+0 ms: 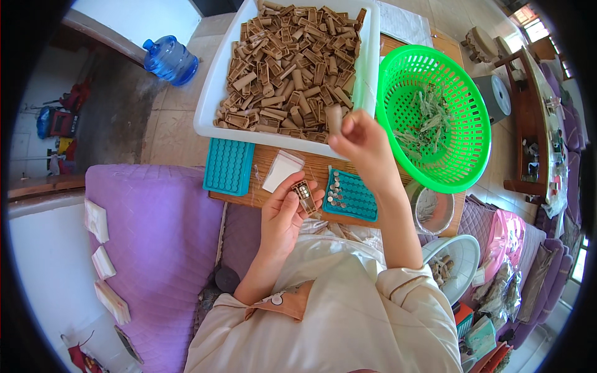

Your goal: The person assembles small brown components and white plastic parts by hand, inserting one piece into another.

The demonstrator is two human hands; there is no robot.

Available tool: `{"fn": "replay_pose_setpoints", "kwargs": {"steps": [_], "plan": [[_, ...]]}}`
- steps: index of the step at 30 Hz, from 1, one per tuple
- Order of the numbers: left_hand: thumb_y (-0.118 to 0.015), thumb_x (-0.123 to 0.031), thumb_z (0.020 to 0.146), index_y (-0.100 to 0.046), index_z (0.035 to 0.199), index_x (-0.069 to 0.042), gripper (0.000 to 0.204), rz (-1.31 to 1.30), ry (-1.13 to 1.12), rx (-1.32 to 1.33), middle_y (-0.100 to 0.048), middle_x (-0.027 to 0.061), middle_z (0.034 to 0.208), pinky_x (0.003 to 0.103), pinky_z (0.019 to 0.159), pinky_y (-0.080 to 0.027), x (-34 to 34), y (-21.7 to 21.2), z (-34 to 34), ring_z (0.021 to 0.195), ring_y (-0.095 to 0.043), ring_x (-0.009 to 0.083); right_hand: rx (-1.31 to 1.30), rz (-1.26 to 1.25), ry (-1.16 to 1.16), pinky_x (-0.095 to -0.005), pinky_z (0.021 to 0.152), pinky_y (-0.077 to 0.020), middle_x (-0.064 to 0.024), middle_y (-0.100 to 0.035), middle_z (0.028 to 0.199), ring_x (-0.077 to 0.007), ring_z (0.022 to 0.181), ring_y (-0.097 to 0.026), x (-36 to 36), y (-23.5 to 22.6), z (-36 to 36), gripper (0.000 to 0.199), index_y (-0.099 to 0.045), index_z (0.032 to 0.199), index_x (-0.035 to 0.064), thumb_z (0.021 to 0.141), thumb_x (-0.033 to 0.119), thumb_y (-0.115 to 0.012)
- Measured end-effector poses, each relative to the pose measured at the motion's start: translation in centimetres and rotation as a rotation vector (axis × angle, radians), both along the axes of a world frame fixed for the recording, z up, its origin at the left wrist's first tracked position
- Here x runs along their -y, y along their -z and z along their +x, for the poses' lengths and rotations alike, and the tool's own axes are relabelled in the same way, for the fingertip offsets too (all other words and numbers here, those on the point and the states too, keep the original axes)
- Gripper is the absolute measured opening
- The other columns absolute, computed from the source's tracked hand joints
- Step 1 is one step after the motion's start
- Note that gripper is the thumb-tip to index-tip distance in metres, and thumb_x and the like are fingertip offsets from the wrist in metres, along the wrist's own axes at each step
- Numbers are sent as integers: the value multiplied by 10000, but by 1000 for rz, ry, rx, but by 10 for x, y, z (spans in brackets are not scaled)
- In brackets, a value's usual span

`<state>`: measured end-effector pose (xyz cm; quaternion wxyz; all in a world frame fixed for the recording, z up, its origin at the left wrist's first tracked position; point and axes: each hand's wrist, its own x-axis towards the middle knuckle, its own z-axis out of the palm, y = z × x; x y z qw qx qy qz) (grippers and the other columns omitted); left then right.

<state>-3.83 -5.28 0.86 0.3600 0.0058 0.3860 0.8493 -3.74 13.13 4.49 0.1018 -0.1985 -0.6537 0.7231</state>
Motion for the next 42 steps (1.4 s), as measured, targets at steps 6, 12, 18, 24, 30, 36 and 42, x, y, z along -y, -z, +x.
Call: {"fn": "replay_pose_setpoints", "kwargs": {"steps": [6, 12, 18, 24, 30, 36, 42], "plan": [[-452, -142, 896, -361, 1240, 27, 394, -113, 5, -215, -533, 155, 1096, 315, 874, -433, -13, -11, 4, 1012, -538, 220, -157, -476, 60, -243, 746, -462, -55, -557, 899, -102, 810, -551, 32, 18, 73, 273, -435, 986, 36, 775, 26, -610], [-504, -161, 874, -378, 1218, 21, 409, -146, 6, -396, -544, 132, 1083, 280, 894, -392, -22, -20, 11, 1012, -517, 162, -114, -329, 189, -240, 784, -440, -65, -552, 977, -114, 877, -539, 57, 18, 88, 273, -442, 1062, -6, 812, 6, -553], [-514, -155, 869, -418, 1156, 12, 345, -113, 14, -455, -535, 122, 1093, 292, 912, -374, -26, -23, 15, 1039, -503, 170, -132, -148, 255, -249, 826, -433, -82, -534, 1017, -135, 936, -528, 75, 13, 88, 240, -497, 1038, -37, 802, -68, -525], [-515, -114, 864, -424, 1148, 10, 323, -106, 12, -506, -523, 130, 1111, 293, 918, -371, -29, -24, 18, 1057, -496, 185, -134, -126, 307, -266, 839, -440, -95, -524, 970, -158, 917, -535, 80, 19, 87, 237, -531, 1007, -32, 777, -86, -545], [-531, -166, 856, -418, 1158, 19, 372, -204, -9, -585, -516, 137, 1121, 301, 897, -391, -35, -25, 27, 1045, -502, 195, -140, 69, 335, -279, 745, -463, -100, -545, 903, -183, 861, -552, 78, 26, 85, 251, -537, 948, -28, 713, -71, -616], [-485, -357, 867, -429, 1113, 20, 454, -302, 39, -731, -529, 124, 1062, 323, 900, -385, -32, -15, 30, 1005, -508, 182, -78, 418, -12, -369, 620, -452, -180, -547, 835, -356, 741, -543, 72, 15, 89, 311, -489, 1039, -38, 740, 10, -559], [-417, -386, 892, -423, 1063, 7, 429, -251, 102, -635, -503, 92, 981, 317, 882, -387, -36, -6, 35, 966, -503, 165, -118, 519, 105, -329, 549, -427, -123, -544, 748, -295, 636, -530, 81, 41, 92, 69, -519, 798, 3, 738, 32, -535]]}}
